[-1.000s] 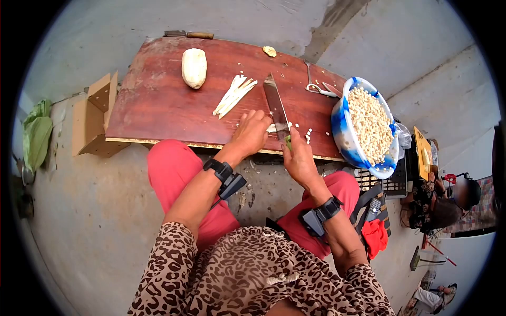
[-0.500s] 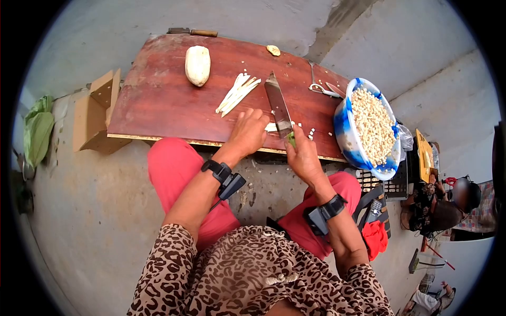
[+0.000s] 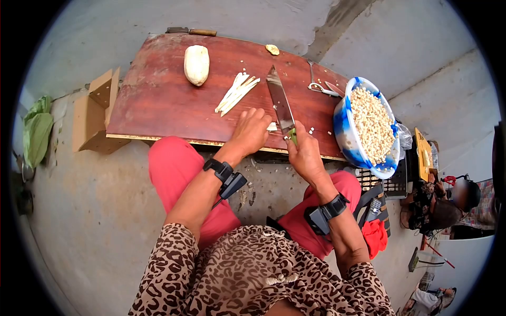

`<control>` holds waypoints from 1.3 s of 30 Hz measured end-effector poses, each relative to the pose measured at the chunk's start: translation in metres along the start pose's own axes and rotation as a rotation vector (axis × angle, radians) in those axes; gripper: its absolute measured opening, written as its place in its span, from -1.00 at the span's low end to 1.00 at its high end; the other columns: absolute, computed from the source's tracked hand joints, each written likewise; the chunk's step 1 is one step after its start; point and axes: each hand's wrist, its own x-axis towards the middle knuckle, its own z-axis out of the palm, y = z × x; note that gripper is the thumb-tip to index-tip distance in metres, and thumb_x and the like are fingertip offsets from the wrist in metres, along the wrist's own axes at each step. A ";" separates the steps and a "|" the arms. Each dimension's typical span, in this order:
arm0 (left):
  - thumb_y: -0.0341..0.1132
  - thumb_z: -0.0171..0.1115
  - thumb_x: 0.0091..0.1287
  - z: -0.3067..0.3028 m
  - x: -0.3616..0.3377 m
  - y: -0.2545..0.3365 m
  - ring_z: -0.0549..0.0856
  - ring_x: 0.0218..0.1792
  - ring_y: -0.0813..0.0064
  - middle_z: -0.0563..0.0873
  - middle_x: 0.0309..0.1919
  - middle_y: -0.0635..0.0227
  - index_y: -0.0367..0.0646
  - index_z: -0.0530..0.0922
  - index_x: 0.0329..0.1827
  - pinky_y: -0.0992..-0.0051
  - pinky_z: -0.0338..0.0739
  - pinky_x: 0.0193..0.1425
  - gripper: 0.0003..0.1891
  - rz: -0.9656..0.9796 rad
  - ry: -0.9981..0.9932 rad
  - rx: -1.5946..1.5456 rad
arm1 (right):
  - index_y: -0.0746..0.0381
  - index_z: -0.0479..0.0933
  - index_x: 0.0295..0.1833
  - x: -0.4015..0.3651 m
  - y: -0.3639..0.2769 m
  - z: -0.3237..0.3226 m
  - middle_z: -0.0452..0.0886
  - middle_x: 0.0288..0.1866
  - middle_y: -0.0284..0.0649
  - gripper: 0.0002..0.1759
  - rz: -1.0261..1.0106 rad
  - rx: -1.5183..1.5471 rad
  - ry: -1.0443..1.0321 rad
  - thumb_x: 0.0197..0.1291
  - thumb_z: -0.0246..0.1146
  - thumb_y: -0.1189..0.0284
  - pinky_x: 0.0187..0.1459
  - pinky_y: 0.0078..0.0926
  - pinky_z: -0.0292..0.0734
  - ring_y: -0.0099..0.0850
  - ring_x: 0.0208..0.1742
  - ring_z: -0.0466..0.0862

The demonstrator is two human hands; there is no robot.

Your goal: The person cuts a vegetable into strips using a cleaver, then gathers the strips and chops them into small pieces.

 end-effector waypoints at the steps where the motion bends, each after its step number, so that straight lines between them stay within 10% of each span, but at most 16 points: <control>1: -0.44 0.33 0.10 0.002 0.000 0.000 0.51 0.02 0.11 0.55 -0.16 0.20 -0.20 0.57 -0.19 0.15 0.36 0.12 -0.79 0.003 0.025 -0.010 | 0.40 0.33 0.33 0.001 -0.001 -0.003 0.66 -0.18 0.18 -0.45 -0.029 0.010 0.020 0.22 0.25 0.62 -0.15 -0.09 0.56 0.20 -0.14 0.66; 39: -0.47 0.34 0.08 0.002 -0.005 0.000 0.50 0.04 0.09 0.53 -0.15 0.19 -0.20 0.56 -0.15 0.14 0.37 0.14 -0.74 -0.010 0.047 -0.030 | 0.37 0.33 0.34 -0.005 -0.005 0.004 0.65 -0.16 0.18 -0.42 -0.045 -0.023 0.033 0.17 0.25 0.64 -0.15 -0.05 0.54 0.18 -0.13 0.65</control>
